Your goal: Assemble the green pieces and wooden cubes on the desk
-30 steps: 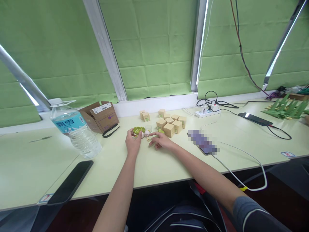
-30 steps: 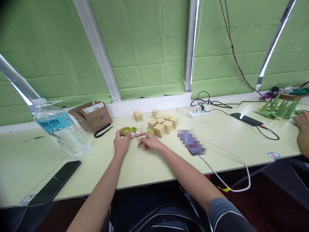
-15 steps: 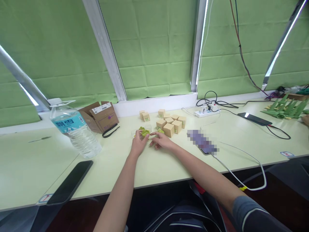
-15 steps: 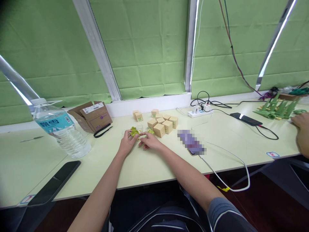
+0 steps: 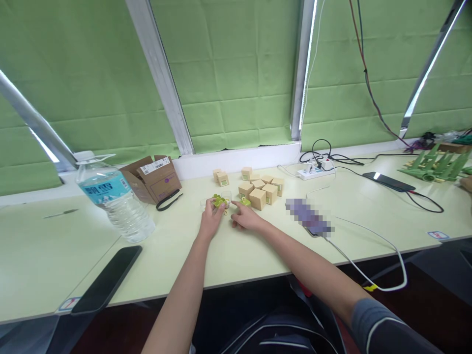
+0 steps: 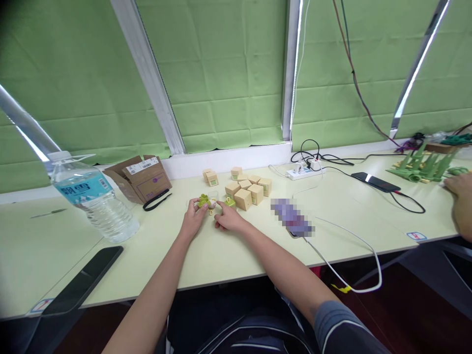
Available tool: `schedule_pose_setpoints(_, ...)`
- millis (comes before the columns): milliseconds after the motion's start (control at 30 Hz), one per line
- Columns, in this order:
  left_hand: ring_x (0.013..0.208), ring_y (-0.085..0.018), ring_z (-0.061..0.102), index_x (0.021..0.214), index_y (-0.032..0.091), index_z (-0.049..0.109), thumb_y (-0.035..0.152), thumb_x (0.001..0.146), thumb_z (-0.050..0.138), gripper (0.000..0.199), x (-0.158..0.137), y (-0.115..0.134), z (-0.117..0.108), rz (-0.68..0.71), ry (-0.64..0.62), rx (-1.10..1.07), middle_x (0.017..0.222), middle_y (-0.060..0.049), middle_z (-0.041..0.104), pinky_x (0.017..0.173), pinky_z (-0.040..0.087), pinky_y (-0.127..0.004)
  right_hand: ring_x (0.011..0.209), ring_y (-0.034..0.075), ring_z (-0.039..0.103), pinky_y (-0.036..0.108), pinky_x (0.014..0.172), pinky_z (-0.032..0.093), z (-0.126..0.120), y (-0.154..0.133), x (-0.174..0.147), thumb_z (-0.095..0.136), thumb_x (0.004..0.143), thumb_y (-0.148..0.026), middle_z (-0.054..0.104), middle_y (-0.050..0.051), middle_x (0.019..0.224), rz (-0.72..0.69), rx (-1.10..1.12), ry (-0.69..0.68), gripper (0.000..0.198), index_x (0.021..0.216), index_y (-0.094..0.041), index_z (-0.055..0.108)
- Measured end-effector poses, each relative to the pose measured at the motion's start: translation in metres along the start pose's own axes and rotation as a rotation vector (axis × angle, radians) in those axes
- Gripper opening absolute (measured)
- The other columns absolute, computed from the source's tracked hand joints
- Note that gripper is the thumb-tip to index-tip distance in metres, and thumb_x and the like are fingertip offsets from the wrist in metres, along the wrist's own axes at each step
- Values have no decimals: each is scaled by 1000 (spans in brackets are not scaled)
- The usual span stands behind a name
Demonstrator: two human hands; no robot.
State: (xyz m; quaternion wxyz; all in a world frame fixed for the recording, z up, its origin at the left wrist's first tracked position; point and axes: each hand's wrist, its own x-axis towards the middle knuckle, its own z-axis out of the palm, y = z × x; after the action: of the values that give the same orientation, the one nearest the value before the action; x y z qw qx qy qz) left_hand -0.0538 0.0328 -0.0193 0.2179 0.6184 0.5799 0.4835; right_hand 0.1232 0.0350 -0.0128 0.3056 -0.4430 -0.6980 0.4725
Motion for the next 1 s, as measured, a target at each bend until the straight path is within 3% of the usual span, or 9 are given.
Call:
schedule_pose_setpoints(367, 98, -23, 70, 122, 24, 49, 54, 89, 58, 45, 0, -1, -1, 34, 97, -14, 111, -8, 73, 92, 50, -40, 35, 19, 55, 32, 48, 54, 9, -12, 25, 51, 99, -37, 60, -1, 51, 22, -237, -30, 70, 159, -17, 21)
schedule_pose_setpoints(500, 100, -24, 69, 124, 25, 48, 49, 86, 63, 47, -1, 0, -1, 54, 195, 51, 110, -8, 72, 92, 51, -39, 37, 21, 57, 34, 52, 55, 14, -17, 35, 40, 103, -39, 62, 1, 54, -27, -338, -22, 54, 151, -18, 30)
schedule_pose_setpoints(600, 102, -24, 69, 125, 26, 49, 45, 84, 65, 48, 0, -2, -1, 58, 242, 69, 113, -8, 71, 93, 51, -39, 50, 24, 65, 37, 62, 57, 18, -15, 43, 35, 104, -36, 69, 7, 65, -55, -468, 17, 43, 141, -17, 38)
schedule_pose_setpoints(667, 103, -24, 69, 124, 26, 49, 43, 82, 67, 49, 0, -3, 0, 58, 261, 74, 115, -8, 71, 93, 51, -39, 71, 28, 72, 39, 72, 57, 21, -13, 48, 38, 102, -33, 73, 14, 84, -75, -563, 76, 37, 136, -17, 42)
schedule_pose_setpoints(800, 101, -24, 69, 124, 27, 50, 39, 80, 69, 49, 1, -4, 0, 67, 267, 76, 114, -7, 71, 92, 52, -39, 107, 34, 69, 42, 85, 55, 25, -9, 54, 46, 99, -32, 71, 20, 113, -48, -647, 180, 36, 132, -18, 43)
schedule_pose_setpoints(900, 98, -22, 69, 122, 27, 51, 37, 79, 69, 47, 0, -4, 0, 83, 255, 79, 113, -6, 71, 92, 52, -37, 106, 31, 69, 39, 86, 53, 25, -9, 56, 51, 98, -33, 71, 18, 110, 19, -600, 208, 36, 130, -18, 42)
schedule_pose_setpoints(1000, 96, -21, 68, 121, 27, 52, 36, 79, 69, 46, -1, -3, 0, 94, 249, 83, 113, -6, 70, 91, 52, -37, 89, 27, 72, 37, 81, 54, 24, -10, 55, 50, 99, -34, 72, 15, 98, 74, -506, 214, 35, 127, -17, 40)
